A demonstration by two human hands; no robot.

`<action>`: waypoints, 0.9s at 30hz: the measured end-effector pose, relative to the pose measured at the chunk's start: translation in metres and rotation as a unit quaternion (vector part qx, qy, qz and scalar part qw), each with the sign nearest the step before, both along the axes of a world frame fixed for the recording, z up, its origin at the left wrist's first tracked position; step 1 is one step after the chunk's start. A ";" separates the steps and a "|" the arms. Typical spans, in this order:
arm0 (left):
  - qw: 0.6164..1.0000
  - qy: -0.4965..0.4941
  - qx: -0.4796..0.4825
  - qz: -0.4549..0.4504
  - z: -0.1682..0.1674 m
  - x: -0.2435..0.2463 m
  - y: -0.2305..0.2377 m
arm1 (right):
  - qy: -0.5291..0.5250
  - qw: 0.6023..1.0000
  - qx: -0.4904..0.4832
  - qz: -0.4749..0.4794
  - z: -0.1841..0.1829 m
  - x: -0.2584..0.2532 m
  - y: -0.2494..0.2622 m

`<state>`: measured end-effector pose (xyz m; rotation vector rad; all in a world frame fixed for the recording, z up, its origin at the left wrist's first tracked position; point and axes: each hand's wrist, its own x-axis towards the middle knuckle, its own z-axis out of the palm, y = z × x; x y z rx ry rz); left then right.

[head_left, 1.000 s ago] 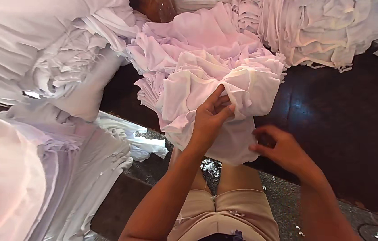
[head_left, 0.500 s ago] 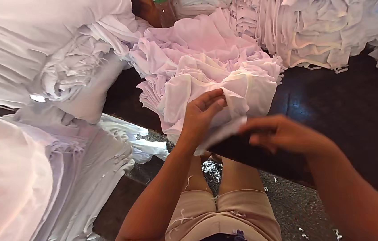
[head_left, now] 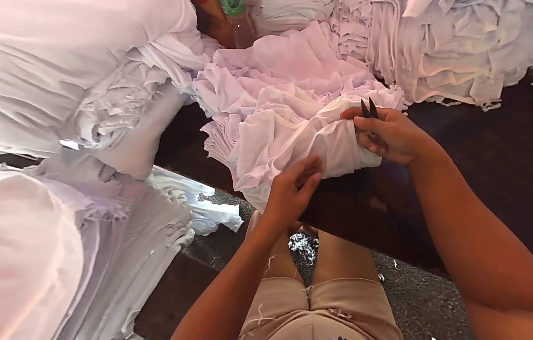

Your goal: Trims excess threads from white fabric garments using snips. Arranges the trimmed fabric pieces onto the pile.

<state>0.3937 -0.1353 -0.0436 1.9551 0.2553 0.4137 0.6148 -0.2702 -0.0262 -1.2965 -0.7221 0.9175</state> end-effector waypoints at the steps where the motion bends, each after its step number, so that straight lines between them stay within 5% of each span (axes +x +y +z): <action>1: 1.000 -0.012 -0.013 -0.004 0.001 0.009 0.001 | 0.002 1.000 0.002 0.000 -0.002 0.000 -0.001; 6: 0.989 -0.062 -0.133 0.001 0.017 0.041 0.000 | -0.101 0.991 -0.011 -0.092 -0.001 -0.015 -0.006; 10: 0.976 -0.102 -0.194 0.011 0.024 0.043 -0.001 | -0.399 0.876 -0.015 -0.271 0.003 -0.057 -0.015; 13: 0.970 -0.115 -0.216 0.011 0.025 0.040 -0.005 | -0.484 0.832 -0.004 -0.272 -0.006 -0.079 -0.005; 16: 0.976 -0.112 -0.184 -0.001 0.025 0.034 -0.007 | -0.512 0.829 -0.012 -0.223 -0.020 -0.085 0.006; 21: 0.976 -0.119 -0.181 0.003 0.022 0.032 -0.003 | -0.455 0.847 0.124 -0.244 -0.021 -0.091 -0.007; 27: 0.978 -0.123 -0.167 0.003 0.018 0.036 -0.002 | -0.307 0.928 -0.015 -0.212 -0.040 -0.093 -0.022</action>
